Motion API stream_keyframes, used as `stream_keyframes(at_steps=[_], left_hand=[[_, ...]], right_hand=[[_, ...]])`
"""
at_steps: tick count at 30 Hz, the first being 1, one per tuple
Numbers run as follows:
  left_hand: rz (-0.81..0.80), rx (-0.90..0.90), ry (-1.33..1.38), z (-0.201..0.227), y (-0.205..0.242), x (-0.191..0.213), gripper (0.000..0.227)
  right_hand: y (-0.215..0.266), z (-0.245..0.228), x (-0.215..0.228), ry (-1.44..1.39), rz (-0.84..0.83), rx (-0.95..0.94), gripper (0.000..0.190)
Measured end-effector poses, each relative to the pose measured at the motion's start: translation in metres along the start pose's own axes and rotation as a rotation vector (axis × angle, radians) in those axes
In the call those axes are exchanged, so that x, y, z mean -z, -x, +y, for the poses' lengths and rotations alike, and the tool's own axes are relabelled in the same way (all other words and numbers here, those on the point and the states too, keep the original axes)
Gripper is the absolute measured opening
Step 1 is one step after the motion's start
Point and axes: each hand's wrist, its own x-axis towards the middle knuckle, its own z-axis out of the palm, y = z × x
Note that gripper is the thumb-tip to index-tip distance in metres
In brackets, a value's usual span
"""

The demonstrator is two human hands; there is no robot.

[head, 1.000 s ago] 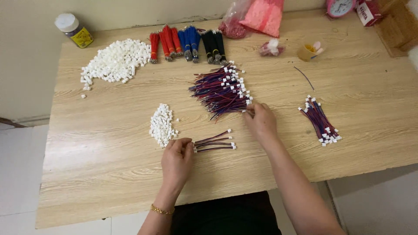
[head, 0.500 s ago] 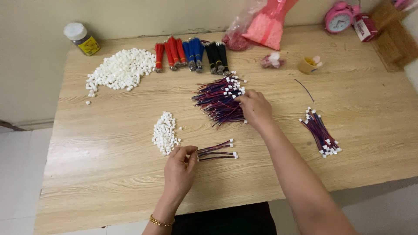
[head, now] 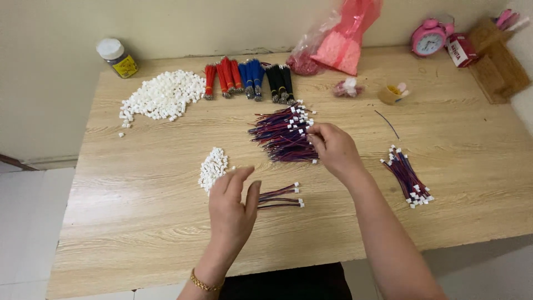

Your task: Manually attaching small plastic connectors to the ends of electrical wires to create wire harnesses.

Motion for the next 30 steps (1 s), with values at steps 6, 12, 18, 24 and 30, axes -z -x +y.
stream_keyframes(at_steps=[6,12,18,24,30], left_hand=[[0.018,-0.245,0.054,0.020,-0.056,-0.014,0.043],[-0.217,-0.197,0.187,-0.011,-0.063,-0.064,0.045],[-0.276,-0.117,0.352,0.007,-0.064,-0.034,0.040],[-0.345,0.104,0.570,0.016,-0.059,-0.006,0.019],[-0.498,0.340,0.711,0.002,-0.042,0.012,0.018]], right_hand=[[0.026,-0.033,0.014,-0.037,0.291,0.325,0.010],[0.032,-0.039,0.010,-0.016,0.365,0.439,0.012],[0.048,-0.075,0.038,-0.378,0.247,0.315,0.012],[0.063,-0.101,0.041,-0.473,0.205,0.390,0.010],[0.076,-0.110,0.046,-0.478,0.154,0.393,0.010]])
